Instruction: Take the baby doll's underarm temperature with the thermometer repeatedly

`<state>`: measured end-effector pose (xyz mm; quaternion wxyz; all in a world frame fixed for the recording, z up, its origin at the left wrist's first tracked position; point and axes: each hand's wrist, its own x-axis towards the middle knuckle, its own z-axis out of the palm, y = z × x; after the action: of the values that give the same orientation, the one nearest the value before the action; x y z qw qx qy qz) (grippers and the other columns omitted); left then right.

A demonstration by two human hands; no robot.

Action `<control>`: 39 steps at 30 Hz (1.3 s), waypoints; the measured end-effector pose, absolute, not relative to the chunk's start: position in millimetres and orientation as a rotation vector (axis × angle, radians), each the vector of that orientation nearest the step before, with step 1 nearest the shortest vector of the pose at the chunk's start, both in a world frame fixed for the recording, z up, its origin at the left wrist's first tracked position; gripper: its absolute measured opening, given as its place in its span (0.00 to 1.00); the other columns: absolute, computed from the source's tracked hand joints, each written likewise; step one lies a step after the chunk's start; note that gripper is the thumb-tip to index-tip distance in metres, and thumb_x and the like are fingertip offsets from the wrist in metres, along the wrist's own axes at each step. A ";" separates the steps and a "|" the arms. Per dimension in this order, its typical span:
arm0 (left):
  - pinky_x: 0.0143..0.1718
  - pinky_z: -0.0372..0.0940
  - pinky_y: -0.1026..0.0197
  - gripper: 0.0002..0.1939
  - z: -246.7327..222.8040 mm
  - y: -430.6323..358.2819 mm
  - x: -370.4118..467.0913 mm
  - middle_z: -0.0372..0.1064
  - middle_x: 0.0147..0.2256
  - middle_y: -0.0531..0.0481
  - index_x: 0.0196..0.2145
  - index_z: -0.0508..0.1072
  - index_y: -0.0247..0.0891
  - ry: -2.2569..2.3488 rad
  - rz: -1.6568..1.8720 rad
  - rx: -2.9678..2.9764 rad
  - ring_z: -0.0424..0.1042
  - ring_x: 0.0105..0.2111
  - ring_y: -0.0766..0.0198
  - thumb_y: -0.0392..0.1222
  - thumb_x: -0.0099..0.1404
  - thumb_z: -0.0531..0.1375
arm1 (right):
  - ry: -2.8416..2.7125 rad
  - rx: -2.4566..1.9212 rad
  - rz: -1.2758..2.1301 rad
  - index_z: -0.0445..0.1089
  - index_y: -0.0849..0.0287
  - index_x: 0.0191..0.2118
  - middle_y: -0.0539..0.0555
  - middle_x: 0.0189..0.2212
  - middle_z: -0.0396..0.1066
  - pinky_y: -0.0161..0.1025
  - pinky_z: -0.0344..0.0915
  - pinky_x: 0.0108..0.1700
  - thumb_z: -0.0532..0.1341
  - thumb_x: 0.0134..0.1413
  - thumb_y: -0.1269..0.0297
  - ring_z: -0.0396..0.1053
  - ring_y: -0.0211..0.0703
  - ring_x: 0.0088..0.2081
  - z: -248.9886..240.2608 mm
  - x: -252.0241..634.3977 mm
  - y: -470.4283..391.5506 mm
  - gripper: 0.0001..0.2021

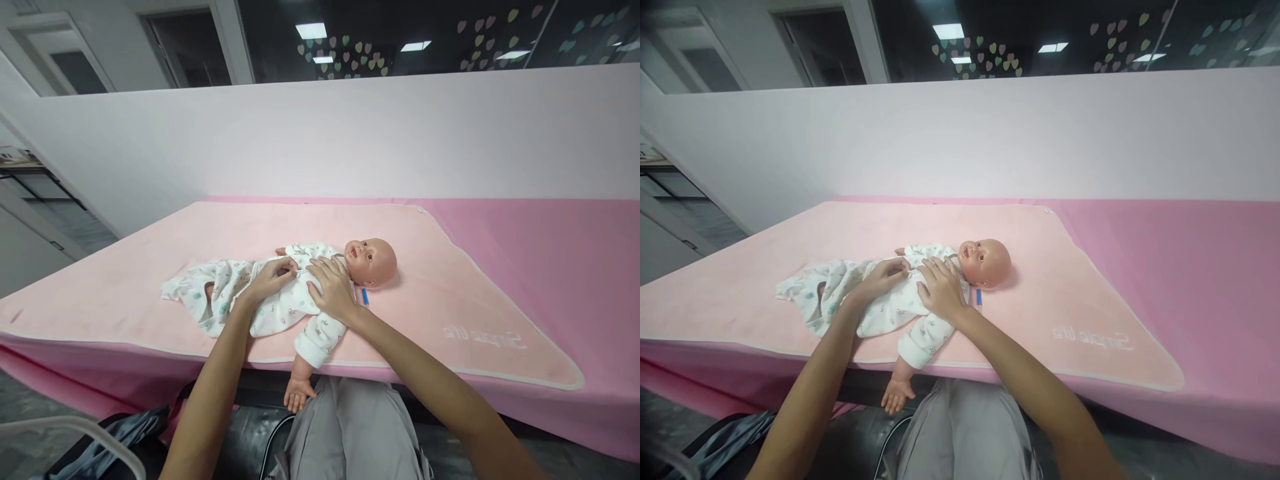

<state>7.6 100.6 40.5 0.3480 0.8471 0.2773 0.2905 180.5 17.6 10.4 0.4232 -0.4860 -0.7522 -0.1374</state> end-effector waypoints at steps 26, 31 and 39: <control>0.45 0.63 0.57 0.15 40.8 100.2 5.7 0.74 0.38 0.47 0.36 0.76 0.37 0.674 0.744 2.253 0.70 0.40 0.58 0.49 0.55 0.63 | -1.800 -1.033 -0.436 0.70 0.57 0.35 0.51 0.31 0.72 0.45 0.58 0.52 0.53 0.55 0.75 0.64 0.41 0.38 4.5 182.6 20.3 0.10; 0.44 0.63 0.57 0.14 41.5 98.9 5.4 0.74 0.37 0.47 0.36 0.76 0.37 0.677 0.763 2.242 0.71 0.40 0.58 0.49 0.56 0.63 | -1.821 -1.024 -0.427 0.71 0.57 0.35 0.52 0.32 0.72 0.45 0.59 0.52 0.52 0.56 0.75 0.65 0.41 0.38 3.7 183.2 19.9 0.11; 0.43 0.64 0.57 0.14 41.4 97.2 5.3 0.74 0.36 0.45 0.35 0.77 0.36 0.672 0.779 2.168 0.70 0.39 0.58 0.49 0.57 0.62 | -1.836 -0.993 -0.439 0.71 0.56 0.35 0.52 0.31 0.71 0.45 0.60 0.51 0.51 0.56 0.75 0.65 0.40 0.37 2.9 183.7 19.6 0.12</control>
<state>5.3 97.2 41.4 0.3623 0.8421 0.2609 0.3026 183.7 19.6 2.9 0.4832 -0.4077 -0.7536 -0.1802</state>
